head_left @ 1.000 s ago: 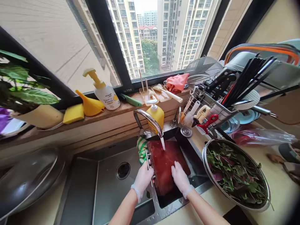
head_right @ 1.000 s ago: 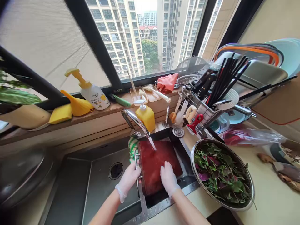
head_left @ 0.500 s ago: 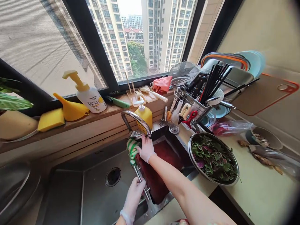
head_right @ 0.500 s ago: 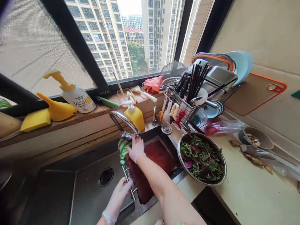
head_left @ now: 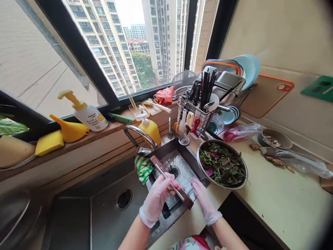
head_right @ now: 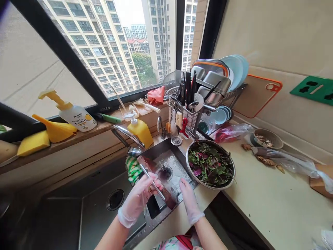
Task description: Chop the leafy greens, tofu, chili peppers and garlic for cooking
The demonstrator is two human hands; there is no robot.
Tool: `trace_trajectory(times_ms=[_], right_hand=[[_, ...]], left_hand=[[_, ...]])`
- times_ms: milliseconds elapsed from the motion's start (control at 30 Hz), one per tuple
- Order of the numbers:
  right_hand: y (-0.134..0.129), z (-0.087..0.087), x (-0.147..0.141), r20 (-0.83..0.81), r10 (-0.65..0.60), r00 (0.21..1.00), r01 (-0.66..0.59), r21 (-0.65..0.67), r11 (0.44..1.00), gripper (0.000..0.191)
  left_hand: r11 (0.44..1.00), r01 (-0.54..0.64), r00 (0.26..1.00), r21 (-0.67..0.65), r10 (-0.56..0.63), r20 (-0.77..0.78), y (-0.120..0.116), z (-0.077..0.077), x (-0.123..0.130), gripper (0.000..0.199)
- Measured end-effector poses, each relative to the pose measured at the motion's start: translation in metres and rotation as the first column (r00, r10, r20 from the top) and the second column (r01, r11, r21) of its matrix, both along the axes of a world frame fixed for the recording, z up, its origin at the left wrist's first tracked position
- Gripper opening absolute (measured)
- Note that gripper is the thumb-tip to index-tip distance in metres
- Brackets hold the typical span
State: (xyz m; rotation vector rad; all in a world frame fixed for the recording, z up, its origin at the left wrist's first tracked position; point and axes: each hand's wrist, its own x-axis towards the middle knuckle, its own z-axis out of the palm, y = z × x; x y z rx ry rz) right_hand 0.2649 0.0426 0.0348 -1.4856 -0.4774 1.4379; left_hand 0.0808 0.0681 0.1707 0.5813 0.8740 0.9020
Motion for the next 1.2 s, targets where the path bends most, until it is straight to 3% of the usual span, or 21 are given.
trace_trajectory(times_ms=[100, 167, 333, 433, 500, 733, 1200], right_hand=[[-0.016, 0.012, 0.028, -0.374, -0.127, 0.919, 0.102, -0.086, 0.991, 0.054], [-0.021, 0.018, 0.047, -0.51, -0.217, 0.832, 0.161, -0.153, 0.975, 0.047], [-0.007, 0.029, 0.086, -0.554, -0.454, 0.698, 0.377, -0.255, 0.89, 0.019], [0.006, 0.032, 0.095, -0.541, -0.54, 0.644, 0.455, -0.297, 0.84, 0.028], [0.01, 0.032, 0.096, -0.545, -0.547, 0.636, 0.467, -0.293, 0.835, 0.037], [0.004, 0.03, 0.104, -0.512, -0.525, 0.68, 0.454, -0.267, 0.85, 0.047], [-0.017, 0.029, 0.109, -0.479, -0.503, 0.72, 0.429, -0.263, 0.864, 0.041]], left_hand=[[0.996, 0.079, 0.99, 0.052, -0.072, -0.121, -0.007, 0.033, -0.002, 0.03], [0.994, 0.081, 0.975, 0.074, -0.063, -0.215, -0.019, 0.054, -0.012, 0.031], [0.991, 0.01, 0.935, 0.134, 0.038, -0.352, -0.058, 0.091, -0.038, 0.032], [0.995, 0.025, 0.914, 0.1, 0.017, -0.404, -0.076, 0.101, -0.041, 0.034], [0.997, 0.045, 0.9, 0.06, -0.015, -0.436, -0.086, 0.104, -0.04, 0.035], [0.999, -0.048, 0.88, 0.02, 0.052, -0.473, -0.114, 0.102, -0.038, 0.041], [1.0, 0.007, 0.899, 0.008, -0.003, -0.437, -0.146, 0.053, -0.043, 0.044]])
